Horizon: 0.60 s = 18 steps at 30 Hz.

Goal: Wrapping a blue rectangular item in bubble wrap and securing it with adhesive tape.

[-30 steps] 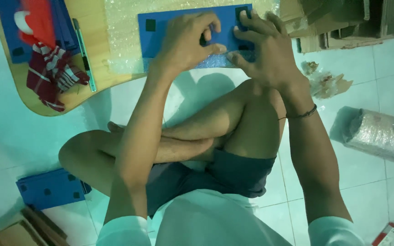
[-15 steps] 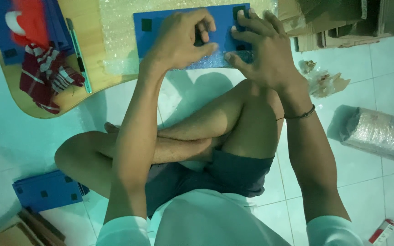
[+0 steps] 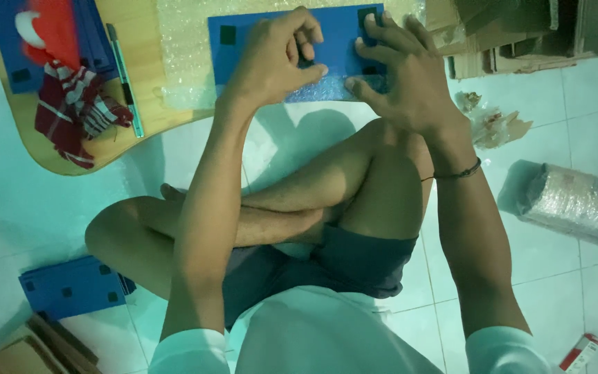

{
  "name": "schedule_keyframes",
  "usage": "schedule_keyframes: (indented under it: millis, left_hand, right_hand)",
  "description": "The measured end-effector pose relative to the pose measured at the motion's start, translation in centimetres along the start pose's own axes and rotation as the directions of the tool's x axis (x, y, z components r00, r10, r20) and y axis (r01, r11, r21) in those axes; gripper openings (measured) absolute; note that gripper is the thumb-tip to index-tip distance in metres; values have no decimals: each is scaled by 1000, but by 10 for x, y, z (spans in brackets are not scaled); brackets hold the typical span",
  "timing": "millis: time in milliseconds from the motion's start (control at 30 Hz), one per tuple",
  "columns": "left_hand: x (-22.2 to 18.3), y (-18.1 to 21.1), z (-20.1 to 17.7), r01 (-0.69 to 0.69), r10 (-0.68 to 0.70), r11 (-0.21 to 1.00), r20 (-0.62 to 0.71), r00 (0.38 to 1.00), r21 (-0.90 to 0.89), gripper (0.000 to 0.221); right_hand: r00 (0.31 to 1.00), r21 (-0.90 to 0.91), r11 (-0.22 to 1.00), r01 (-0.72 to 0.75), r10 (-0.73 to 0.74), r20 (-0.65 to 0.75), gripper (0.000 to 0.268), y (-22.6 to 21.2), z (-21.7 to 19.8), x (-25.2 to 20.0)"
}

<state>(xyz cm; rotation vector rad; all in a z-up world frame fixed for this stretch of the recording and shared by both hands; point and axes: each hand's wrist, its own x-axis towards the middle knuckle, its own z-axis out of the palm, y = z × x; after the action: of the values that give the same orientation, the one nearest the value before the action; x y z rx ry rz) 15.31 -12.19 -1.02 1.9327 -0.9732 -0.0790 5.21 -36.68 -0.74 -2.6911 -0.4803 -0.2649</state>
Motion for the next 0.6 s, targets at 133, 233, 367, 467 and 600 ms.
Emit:
schedule_keyframes:
  millis: [133, 233, 367, 467, 600]
  left_hand:
    - [3, 3, 12, -31, 40, 984, -50, 998, 175, 39]
    - [5, 9, 12, 6, 6, 990, -86, 996, 137, 41]
    - [5, 7, 12, -34, 49, 990, -105, 993, 136, 39]
    - [4, 2, 15, -98, 117, 980, -107, 987, 171, 41]
    - [6, 16, 7, -128, 145, 984, -133, 980, 125, 41]
  right_hand:
    - [999, -26, 1000, -14, 15, 37, 54, 4, 4, -2]
    - [999, 38, 999, -22, 21, 29, 55, -1, -2, 0]
    - [999, 12, 1000, -26, 26, 35, 53, 0, 0, 0]
    - [999, -25, 1000, -13, 14, 40, 54, 12, 12, -6]
    - [1000, 47, 999, -18, 17, 24, 54, -4, -3, 0]
